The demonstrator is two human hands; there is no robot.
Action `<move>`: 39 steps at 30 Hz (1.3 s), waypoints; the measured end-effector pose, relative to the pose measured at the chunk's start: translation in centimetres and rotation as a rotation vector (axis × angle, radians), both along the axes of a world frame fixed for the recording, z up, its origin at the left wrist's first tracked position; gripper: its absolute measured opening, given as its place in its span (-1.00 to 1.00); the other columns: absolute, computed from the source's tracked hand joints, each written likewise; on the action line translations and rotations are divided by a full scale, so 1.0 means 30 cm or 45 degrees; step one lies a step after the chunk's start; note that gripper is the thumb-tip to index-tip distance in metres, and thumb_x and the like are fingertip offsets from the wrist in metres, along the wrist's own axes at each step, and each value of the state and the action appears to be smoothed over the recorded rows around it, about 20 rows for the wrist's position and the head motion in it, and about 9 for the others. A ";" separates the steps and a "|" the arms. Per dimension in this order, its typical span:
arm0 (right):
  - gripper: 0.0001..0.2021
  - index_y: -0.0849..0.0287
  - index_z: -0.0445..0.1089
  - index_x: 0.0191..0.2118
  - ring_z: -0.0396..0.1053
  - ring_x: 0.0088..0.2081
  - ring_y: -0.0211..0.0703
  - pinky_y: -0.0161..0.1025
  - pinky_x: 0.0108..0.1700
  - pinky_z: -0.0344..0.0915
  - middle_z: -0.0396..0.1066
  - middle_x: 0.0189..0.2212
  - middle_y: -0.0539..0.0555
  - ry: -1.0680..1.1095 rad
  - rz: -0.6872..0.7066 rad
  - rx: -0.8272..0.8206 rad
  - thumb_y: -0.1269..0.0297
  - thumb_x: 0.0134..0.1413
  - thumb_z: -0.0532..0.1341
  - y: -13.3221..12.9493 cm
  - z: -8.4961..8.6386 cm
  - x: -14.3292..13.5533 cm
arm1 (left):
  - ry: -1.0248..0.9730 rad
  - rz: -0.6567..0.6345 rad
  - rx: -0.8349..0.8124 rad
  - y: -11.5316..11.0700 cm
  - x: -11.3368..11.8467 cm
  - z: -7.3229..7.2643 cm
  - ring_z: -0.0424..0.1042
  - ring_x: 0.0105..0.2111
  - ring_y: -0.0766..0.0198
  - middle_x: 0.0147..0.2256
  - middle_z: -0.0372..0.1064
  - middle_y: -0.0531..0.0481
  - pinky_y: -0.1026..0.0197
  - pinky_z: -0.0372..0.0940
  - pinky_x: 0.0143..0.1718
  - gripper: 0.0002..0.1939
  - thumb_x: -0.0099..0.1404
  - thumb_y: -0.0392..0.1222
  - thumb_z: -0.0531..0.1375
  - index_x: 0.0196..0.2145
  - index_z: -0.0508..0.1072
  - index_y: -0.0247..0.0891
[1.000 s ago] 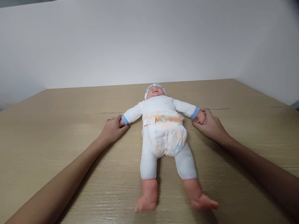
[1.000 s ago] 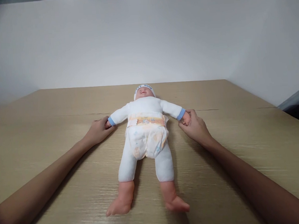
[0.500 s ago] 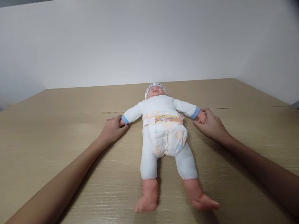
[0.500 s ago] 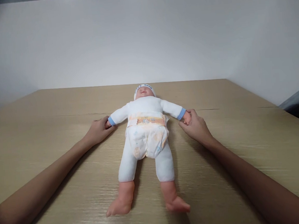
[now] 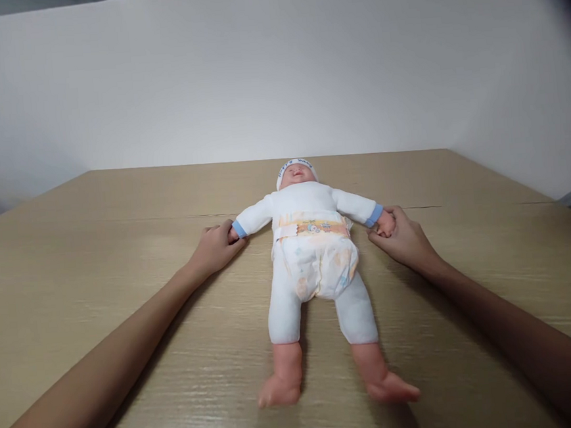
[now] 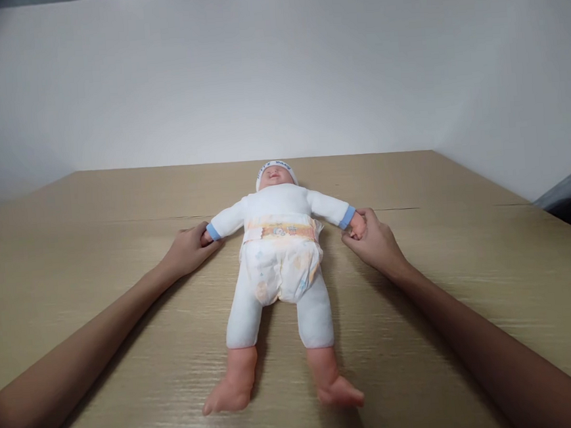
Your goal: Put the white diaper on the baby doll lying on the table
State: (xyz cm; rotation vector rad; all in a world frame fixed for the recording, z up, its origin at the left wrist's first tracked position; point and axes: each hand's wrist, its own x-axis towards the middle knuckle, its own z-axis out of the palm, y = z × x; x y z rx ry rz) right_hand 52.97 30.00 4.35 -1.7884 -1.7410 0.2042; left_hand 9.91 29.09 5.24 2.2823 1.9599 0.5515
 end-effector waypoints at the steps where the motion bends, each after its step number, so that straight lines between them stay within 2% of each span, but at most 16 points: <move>1: -0.48 0.13 0.33 0.06 0.50 -0.30 0.07 -0.17 -0.30 0.30 0.57 -0.29 0.15 0.008 -0.001 0.003 0.08 -0.06 0.30 0.000 0.000 0.001 | -0.004 -0.004 0.004 -0.001 0.001 0.001 0.51 -0.30 -0.02 -0.39 0.48 0.00 0.07 0.22 -0.16 -0.77 0.31 0.07 0.13 -0.29 0.29 -0.14; 12: -0.49 0.13 0.32 0.10 0.49 -0.26 0.12 -0.12 -0.26 0.31 0.55 -0.24 0.17 0.006 0.038 0.060 0.20 -0.03 0.23 0.005 -0.010 0.015 | -0.008 -0.004 -0.005 -0.005 0.005 0.007 0.47 -0.33 0.00 -0.41 0.43 0.01 0.08 0.21 -0.20 -0.77 0.31 0.06 0.11 -0.31 0.24 -0.12; 16: -0.54 0.14 0.34 0.07 0.48 -0.25 0.16 -0.11 -0.27 0.30 0.55 -0.23 0.21 -0.023 0.067 0.039 0.18 0.01 0.21 0.006 -0.007 0.019 | -0.005 -0.005 -0.008 -0.001 0.001 0.001 0.47 -0.32 0.00 -0.41 0.44 0.01 0.07 0.21 -0.19 -0.75 0.32 0.09 0.12 -0.31 0.24 -0.13; 22: -0.66 0.10 0.37 -0.01 0.45 -0.32 0.11 -0.13 -0.31 0.26 0.54 -0.29 0.17 -0.018 0.094 0.048 0.12 0.11 0.18 0.003 -0.004 0.015 | -0.006 -0.003 -0.008 -0.004 0.003 0.005 0.49 -0.31 -0.01 -0.41 0.45 0.01 0.06 0.23 -0.16 -0.77 0.31 0.07 0.12 -0.30 0.26 -0.13; 33: -0.70 0.10 0.36 -0.13 0.48 -0.27 0.10 -0.14 -0.30 0.25 0.55 -0.27 0.17 -0.003 0.094 -0.081 0.00 0.16 0.18 -0.002 0.005 0.010 | -0.014 -0.010 -0.005 -0.005 0.005 0.006 0.47 -0.34 0.00 -0.41 0.44 0.01 0.08 0.21 -0.21 -0.76 0.31 0.08 0.12 -0.32 0.23 -0.12; 39: -0.69 0.09 0.39 -0.12 0.48 -0.29 0.08 -0.15 -0.30 0.27 0.56 -0.29 0.15 0.042 0.118 -0.050 -0.01 0.17 0.19 -0.003 0.007 0.008 | -0.022 -0.001 -0.011 -0.007 0.007 0.009 0.48 -0.31 -0.02 -0.40 0.46 -0.01 0.07 0.22 -0.19 -0.76 0.30 0.08 0.12 -0.30 0.28 -0.13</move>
